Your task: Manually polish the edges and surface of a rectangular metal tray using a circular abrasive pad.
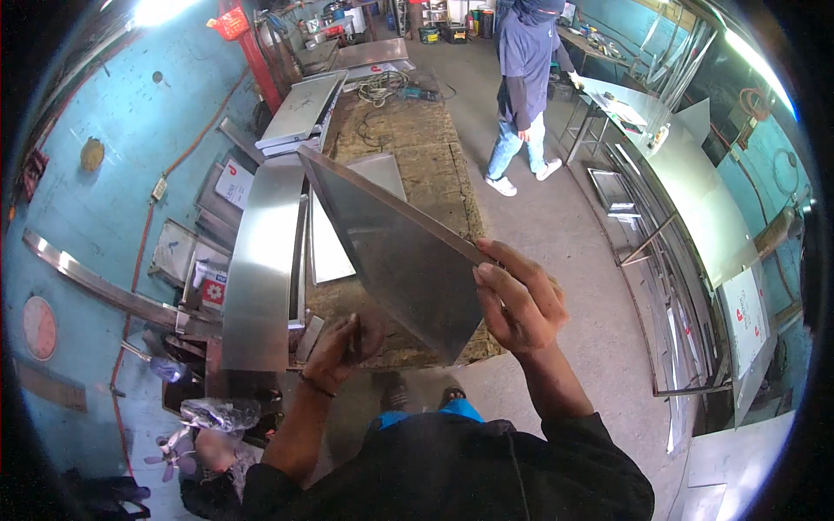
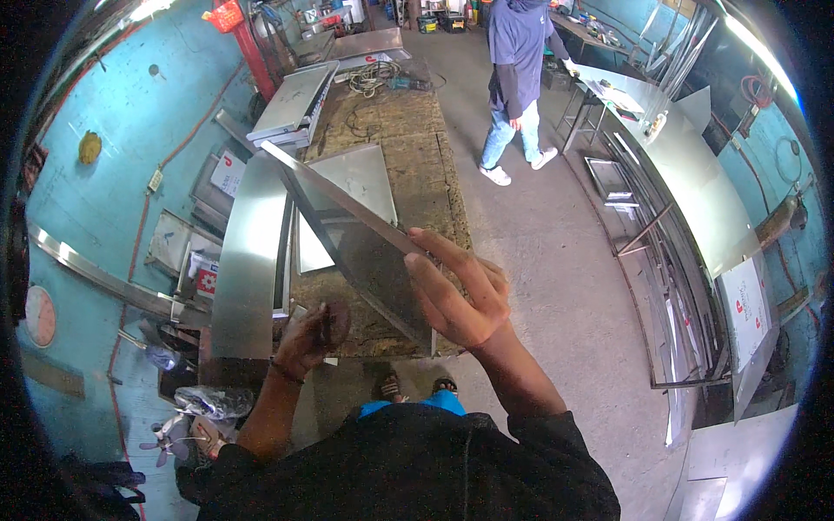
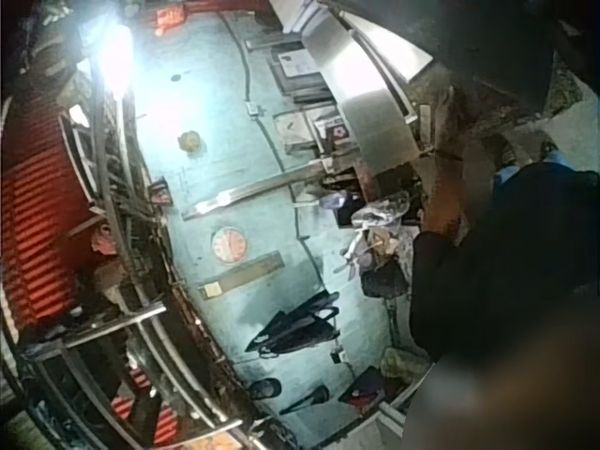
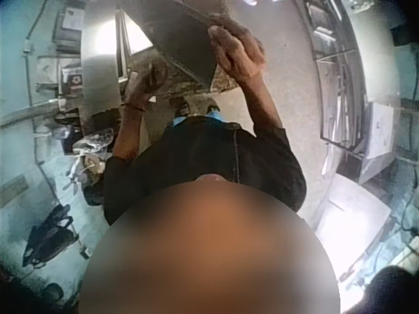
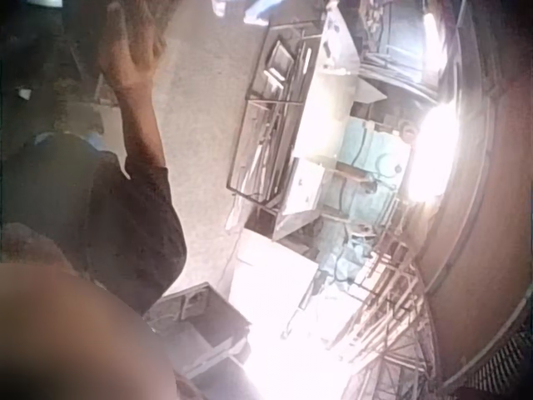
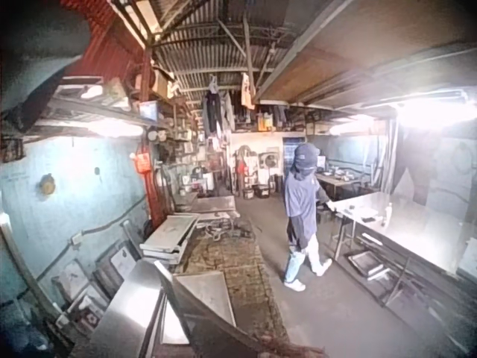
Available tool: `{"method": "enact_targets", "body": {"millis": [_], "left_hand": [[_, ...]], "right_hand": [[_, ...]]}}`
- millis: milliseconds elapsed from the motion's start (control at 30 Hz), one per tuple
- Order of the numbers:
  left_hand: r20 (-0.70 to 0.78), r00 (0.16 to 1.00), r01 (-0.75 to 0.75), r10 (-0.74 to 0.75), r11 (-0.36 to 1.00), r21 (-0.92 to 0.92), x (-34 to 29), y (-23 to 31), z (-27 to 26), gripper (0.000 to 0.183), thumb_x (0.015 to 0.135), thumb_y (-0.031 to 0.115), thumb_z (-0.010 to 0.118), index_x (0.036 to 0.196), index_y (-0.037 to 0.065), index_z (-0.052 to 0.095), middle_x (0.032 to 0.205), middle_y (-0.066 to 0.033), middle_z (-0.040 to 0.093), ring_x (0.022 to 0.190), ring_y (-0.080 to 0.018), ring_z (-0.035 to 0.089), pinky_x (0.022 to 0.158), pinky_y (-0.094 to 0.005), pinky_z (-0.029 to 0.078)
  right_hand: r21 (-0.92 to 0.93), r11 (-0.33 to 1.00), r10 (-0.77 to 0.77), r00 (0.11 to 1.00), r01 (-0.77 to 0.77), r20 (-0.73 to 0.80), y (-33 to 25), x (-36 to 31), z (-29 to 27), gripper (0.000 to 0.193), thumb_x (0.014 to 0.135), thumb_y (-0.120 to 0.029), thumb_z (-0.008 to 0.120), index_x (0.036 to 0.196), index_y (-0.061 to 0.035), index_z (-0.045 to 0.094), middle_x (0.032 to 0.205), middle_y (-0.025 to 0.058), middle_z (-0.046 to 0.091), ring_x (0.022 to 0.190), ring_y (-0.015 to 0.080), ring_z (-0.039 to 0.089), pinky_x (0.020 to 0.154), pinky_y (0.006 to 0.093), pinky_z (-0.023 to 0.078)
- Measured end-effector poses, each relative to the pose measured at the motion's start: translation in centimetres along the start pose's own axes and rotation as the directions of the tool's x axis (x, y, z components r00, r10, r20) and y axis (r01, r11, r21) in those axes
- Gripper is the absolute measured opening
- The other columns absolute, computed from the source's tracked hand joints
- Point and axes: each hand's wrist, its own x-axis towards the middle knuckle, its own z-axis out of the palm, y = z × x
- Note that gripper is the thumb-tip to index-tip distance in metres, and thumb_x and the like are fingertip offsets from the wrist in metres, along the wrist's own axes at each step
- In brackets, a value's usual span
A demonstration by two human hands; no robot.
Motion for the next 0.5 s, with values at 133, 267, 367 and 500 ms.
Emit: {"method": "enact_targets", "body": {"millis": [133,267,367,500], "left_hand": [[0.059,0.972,-0.235,0.229,0.965,0.114,-5.7,4.2,8.1,0.037,0.112,0.029,0.047,0.132,-0.002,0.054,0.121,-0.0164,0.067,0.109,-0.0312,0.071,0.089,-0.0434,0.066],[0.328,0.431,-0.828,0.840,0.224,0.514,-6.6,4.9,11.1,0.037,0.109,0.019,0.052,0.138,-0.004,0.051,0.132,-0.0263,0.064,0.119,-0.0402,0.067,0.094,-0.0516,0.062],[0.716,-0.063,-0.791,0.695,-0.473,0.389,-7.7,5.6,13.8,0.041,0.097,0.003,0.064,0.137,-0.004,0.059,0.139,-0.0314,0.060,0.129,-0.0466,0.061,0.102,-0.0558,0.057],[0.782,-0.018,-0.651,0.623,-0.601,0.464,-7.4,3.7,17.4,0.041,0.084,-0.008,0.067,0.125,-0.004,0.070,0.138,-0.0285,0.062,0.132,-0.0490,0.058,0.103,-0.0551,0.056]], "right_hand": [[0.019,1.000,0.020,0.999,-0.020,-0.045,0.0,-0.4,0.8,0.039,0.080,0.006,0.078,0.115,-0.0022,0.061,0.115,0.0237,0.073,0.090,0.0292,0.078,0.068,0.0353,0.064],[0.042,0.996,0.085,0.990,-0.081,-0.116,0.2,-1.2,1.6,0.039,0.084,0.006,0.078,0.113,-0.0026,0.053,0.113,0.0259,0.073,0.093,0.0303,0.078,0.069,0.0355,0.063],[0.105,0.991,0.101,0.984,-0.086,-0.149,-0.3,-0.9,2.2,0.041,0.085,0.005,0.077,0.118,-0.0018,0.053,0.113,0.0268,0.073,0.093,0.0314,0.078,0.071,0.0362,0.063],[0.153,0.969,0.211,0.971,-0.193,-0.114,-0.7,-1.8,2.0,0.043,0.086,0.006,0.075,0.123,-0.0017,0.053,0.116,0.0266,0.073,0.100,0.0322,0.077,0.079,0.0377,0.063]]}}
